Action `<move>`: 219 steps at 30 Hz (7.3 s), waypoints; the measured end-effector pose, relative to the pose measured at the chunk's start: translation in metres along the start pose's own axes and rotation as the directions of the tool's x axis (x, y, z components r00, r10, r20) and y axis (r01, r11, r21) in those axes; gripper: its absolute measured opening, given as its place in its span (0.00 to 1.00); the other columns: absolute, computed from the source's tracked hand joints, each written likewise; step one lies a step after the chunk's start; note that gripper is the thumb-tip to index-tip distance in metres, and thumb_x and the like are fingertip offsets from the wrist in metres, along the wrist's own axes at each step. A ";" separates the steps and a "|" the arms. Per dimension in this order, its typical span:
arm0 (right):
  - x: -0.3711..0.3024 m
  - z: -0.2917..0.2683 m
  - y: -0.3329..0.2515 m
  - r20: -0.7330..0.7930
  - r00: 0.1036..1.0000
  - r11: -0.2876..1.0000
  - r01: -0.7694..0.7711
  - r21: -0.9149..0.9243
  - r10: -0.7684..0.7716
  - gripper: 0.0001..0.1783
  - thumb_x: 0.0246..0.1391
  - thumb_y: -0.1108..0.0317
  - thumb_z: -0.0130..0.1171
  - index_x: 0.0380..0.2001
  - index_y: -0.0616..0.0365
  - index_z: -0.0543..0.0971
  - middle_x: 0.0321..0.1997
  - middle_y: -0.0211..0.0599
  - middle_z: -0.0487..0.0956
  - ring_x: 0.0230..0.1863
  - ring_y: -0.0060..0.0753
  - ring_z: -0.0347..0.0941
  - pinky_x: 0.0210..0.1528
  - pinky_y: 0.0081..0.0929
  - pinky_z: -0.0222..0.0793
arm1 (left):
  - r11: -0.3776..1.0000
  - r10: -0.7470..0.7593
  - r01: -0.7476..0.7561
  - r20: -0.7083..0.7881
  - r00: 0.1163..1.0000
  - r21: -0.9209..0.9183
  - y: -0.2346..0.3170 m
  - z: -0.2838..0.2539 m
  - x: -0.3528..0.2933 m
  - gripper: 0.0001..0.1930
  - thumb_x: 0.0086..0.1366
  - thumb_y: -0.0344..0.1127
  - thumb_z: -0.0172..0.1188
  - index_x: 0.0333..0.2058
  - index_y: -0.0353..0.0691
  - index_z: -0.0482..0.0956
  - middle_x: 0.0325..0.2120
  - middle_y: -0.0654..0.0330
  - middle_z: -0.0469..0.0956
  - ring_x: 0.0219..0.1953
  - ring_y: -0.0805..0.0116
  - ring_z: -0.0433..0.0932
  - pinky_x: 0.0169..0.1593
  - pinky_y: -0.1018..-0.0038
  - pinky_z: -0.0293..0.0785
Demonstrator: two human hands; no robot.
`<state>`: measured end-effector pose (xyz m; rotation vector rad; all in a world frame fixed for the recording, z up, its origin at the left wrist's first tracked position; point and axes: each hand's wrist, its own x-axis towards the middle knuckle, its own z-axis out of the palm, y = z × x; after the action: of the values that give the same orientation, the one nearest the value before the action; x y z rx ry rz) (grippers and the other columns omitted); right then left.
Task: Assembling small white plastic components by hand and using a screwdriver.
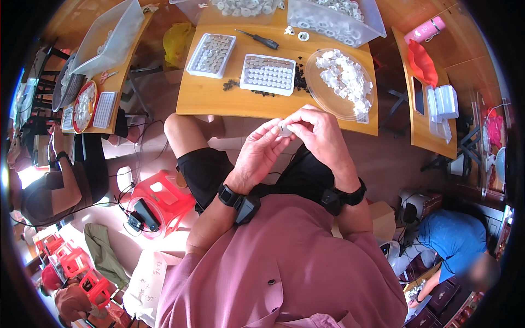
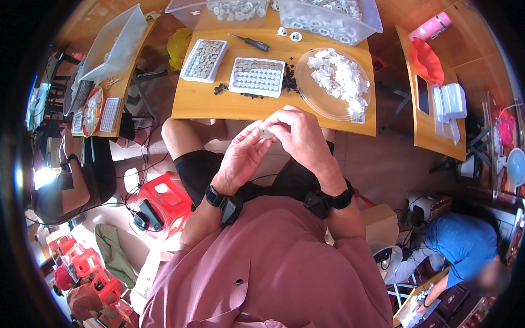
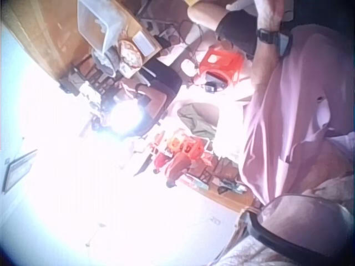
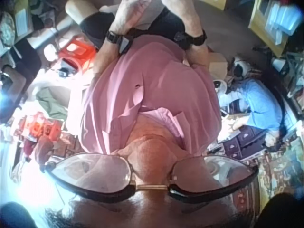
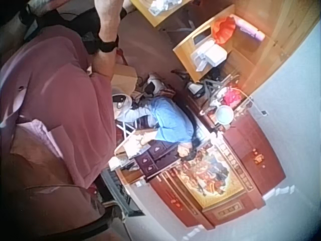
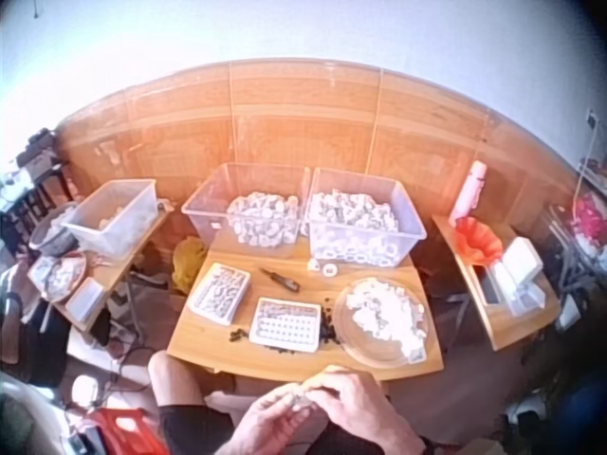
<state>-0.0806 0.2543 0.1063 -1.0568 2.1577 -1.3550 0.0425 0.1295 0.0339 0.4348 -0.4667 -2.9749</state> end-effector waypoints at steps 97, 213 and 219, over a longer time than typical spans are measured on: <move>-0.010 0.047 0.007 -0.328 0.899 0.957 0.271 -0.103 -0.289 0.09 0.49 0.82 0.63 0.34 0.61 0.77 0.32 0.41 0.80 0.30 0.42 0.79 0.31 0.31 0.73 | 0.813 0.451 -0.390 -0.044 0.891 0.432 0.006 0.021 0.000 0.06 0.67 0.21 0.56 0.41 0.35 0.73 0.41 0.54 0.81 0.42 0.69 0.81 0.50 0.70 0.79; 0.117 0.006 0.079 -0.237 0.971 0.922 -0.131 -0.365 0.044 0.06 0.49 0.69 0.63 0.32 0.56 0.84 0.29 0.38 0.84 0.32 0.36 0.82 0.36 0.31 0.75 | 0.992 0.122 -0.119 -0.067 0.990 0.040 0.050 0.002 -0.027 0.20 0.74 0.33 0.48 0.59 0.28 0.66 0.53 0.43 0.75 0.52 0.57 0.79 0.58 0.70 0.76; 0.118 0.003 0.077 -0.240 0.965 0.913 -0.190 -0.361 0.106 0.09 0.47 0.66 0.66 0.32 0.57 0.85 0.28 0.36 0.85 0.29 0.30 0.82 0.34 0.26 0.74 | 0.993 0.114 -0.111 -0.078 0.990 0.045 0.047 0.000 -0.026 0.20 0.74 0.34 0.48 0.59 0.28 0.67 0.53 0.44 0.75 0.52 0.57 0.78 0.58 0.70 0.76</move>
<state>-0.1847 0.1816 0.0453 -0.8804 2.6830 -1.0427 0.0696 0.0887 0.0559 0.5125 -0.5255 -2.8323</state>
